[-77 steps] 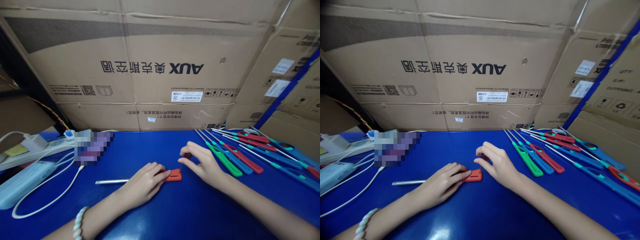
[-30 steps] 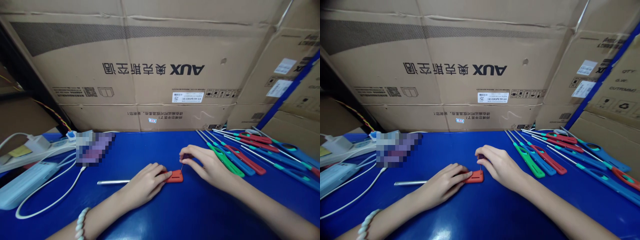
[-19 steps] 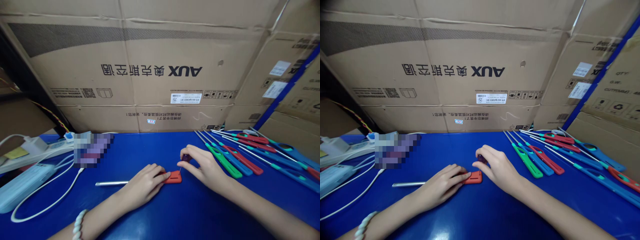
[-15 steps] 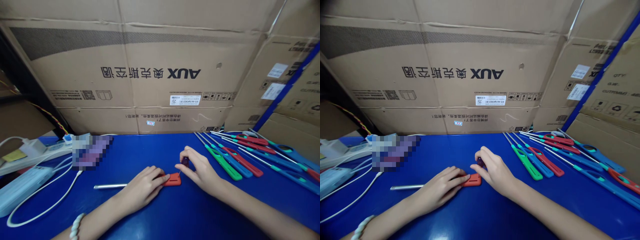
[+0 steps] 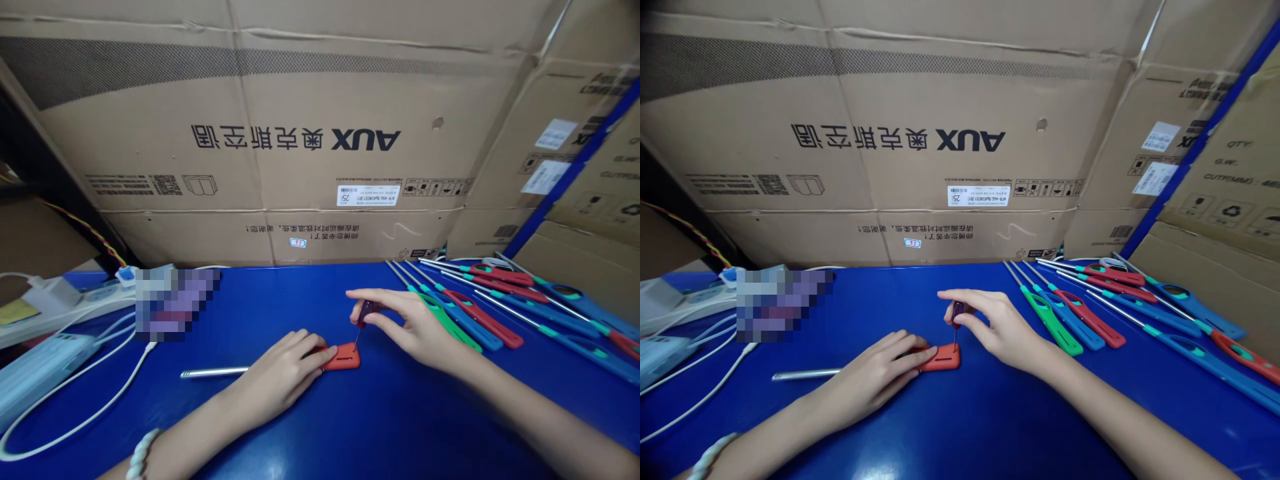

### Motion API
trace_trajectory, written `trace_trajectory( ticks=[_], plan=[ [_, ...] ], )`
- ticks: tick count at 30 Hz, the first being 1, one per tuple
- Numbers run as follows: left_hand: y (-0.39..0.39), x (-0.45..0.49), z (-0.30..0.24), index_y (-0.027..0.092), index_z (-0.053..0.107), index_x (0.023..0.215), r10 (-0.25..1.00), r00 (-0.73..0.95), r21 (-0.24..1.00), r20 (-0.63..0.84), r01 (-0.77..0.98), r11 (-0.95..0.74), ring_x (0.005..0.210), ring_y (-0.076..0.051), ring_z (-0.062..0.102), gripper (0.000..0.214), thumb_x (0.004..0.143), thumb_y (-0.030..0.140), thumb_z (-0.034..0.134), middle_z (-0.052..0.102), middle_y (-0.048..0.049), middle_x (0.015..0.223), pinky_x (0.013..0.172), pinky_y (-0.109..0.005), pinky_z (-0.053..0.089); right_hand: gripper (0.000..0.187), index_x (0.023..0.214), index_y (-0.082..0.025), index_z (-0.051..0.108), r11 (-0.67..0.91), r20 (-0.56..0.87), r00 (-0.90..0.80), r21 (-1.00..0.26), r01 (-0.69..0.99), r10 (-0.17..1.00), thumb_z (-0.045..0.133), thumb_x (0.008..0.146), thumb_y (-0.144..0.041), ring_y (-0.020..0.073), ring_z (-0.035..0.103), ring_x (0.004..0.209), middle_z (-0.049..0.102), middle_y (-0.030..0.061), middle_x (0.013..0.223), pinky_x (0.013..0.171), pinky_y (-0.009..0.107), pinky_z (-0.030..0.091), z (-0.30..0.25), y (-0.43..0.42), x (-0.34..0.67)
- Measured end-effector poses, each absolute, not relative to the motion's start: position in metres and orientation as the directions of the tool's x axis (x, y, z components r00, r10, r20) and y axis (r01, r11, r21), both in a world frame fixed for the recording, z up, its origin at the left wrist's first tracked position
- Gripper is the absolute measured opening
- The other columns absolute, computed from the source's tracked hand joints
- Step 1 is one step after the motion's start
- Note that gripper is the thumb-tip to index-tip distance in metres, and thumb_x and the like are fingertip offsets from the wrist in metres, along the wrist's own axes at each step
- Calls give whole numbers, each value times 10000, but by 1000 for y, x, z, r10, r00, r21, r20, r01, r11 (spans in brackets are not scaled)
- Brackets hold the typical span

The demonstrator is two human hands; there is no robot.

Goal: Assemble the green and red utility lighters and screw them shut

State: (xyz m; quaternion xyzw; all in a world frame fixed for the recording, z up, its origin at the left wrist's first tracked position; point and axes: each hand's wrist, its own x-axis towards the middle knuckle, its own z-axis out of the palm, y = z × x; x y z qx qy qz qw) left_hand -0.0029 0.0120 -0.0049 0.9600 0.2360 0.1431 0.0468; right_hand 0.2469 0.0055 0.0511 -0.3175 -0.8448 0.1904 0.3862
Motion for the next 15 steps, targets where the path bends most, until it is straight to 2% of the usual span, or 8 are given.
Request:
trace_trajectory(
  ticks=[7, 15],
  plan=[
    [13, -4, -8, 216, 506, 1284, 483, 846, 161, 223, 457, -875, 967, -226, 518, 323, 987, 189, 381, 556, -93, 1140, 873, -398, 469, 97, 962, -185, 578, 711, 534, -472, -569, 412, 701, 510, 915, -135, 125, 643, 760, 681, 24, 854, 731, 235, 507, 49, 4, 244],
    [16, -3, -6, 218, 514, 1275, 474, 850, 202, 232, 434, -878, 925, -221, 519, 314, 987, 201, 390, 569, -89, 1116, 840, -384, 473, 70, 880, -189, 564, 723, 557, -462, -516, 459, 690, 511, 926, -195, 141, 609, 722, 655, 30, 799, 694, 251, 485, 50, 2, 242]
  ],
)
